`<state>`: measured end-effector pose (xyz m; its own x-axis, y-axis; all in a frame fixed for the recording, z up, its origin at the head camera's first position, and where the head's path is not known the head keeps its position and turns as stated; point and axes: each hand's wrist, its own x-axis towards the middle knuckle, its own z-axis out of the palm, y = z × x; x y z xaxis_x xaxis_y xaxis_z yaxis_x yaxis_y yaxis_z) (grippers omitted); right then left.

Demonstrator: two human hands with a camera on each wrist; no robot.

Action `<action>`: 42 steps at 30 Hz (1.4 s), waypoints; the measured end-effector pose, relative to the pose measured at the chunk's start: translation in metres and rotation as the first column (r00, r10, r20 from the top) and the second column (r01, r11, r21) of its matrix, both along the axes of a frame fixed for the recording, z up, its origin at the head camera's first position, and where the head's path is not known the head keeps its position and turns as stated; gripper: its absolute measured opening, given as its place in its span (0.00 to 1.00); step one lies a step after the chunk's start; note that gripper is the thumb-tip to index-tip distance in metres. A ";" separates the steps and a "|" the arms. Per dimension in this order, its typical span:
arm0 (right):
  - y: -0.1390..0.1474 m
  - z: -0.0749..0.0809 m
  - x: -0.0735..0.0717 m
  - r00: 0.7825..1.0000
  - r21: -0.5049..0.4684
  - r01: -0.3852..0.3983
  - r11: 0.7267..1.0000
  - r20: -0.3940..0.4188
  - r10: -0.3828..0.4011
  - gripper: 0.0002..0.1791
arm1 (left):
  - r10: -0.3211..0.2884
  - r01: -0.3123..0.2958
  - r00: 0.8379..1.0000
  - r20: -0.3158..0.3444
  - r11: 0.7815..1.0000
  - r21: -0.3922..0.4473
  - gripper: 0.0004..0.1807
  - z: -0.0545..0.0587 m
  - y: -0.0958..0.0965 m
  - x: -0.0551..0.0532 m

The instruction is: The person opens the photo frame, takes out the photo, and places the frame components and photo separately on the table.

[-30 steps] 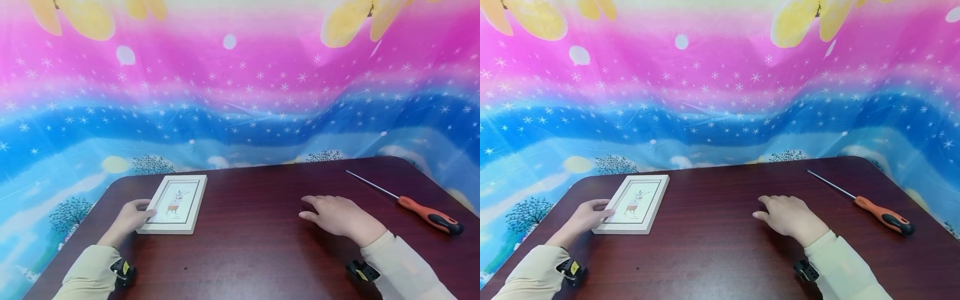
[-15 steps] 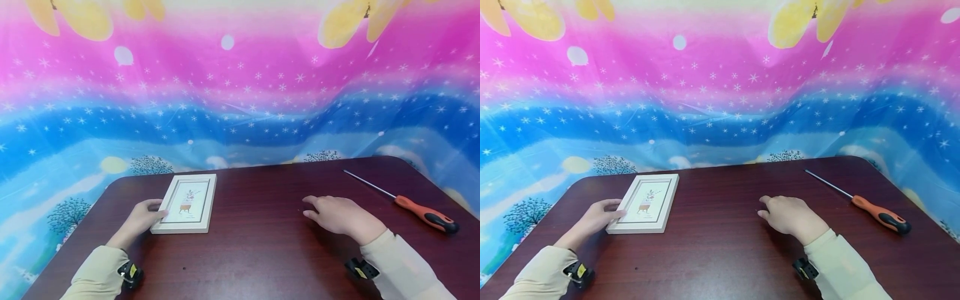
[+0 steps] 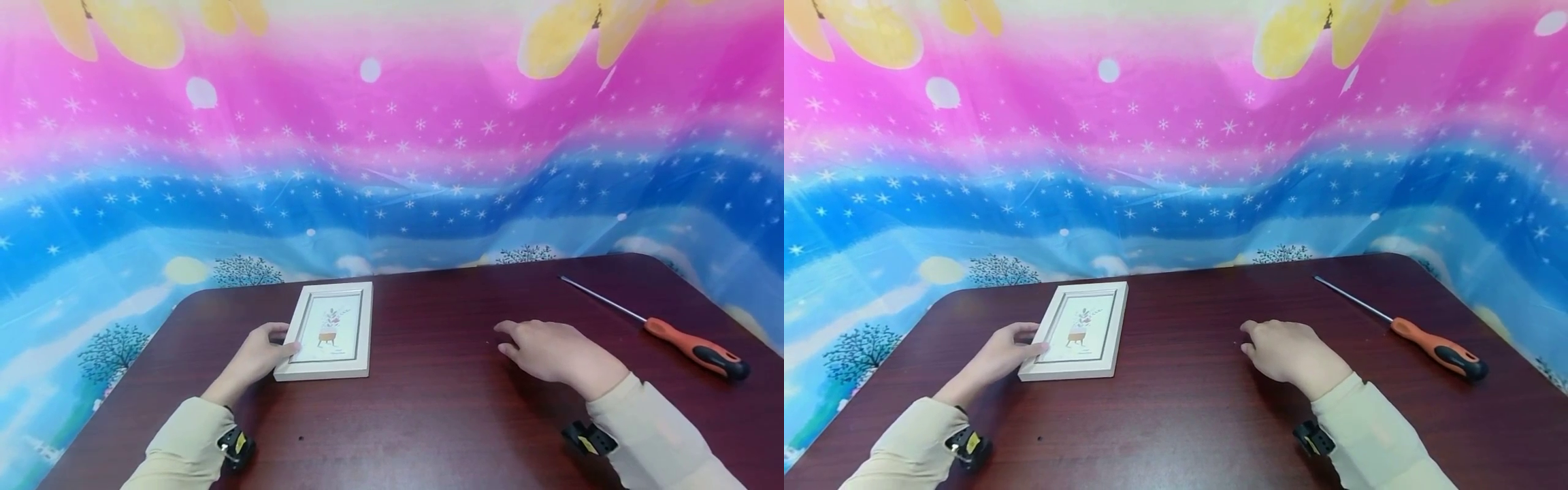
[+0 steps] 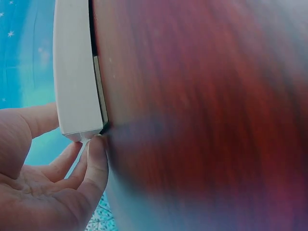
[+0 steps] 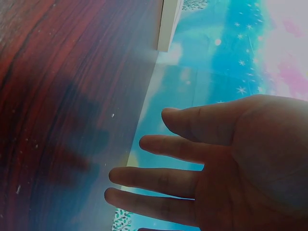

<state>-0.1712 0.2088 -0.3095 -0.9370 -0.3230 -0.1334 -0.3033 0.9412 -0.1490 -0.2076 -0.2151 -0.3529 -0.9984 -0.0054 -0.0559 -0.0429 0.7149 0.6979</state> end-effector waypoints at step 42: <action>-0.004 -0.001 0.002 1.000 -0.006 -0.010 1.000 0.013 0.010 0.23 | -0.041 0.041 0.999 -0.003 0.999 -0.002 0.29 0.002 0.074 -0.014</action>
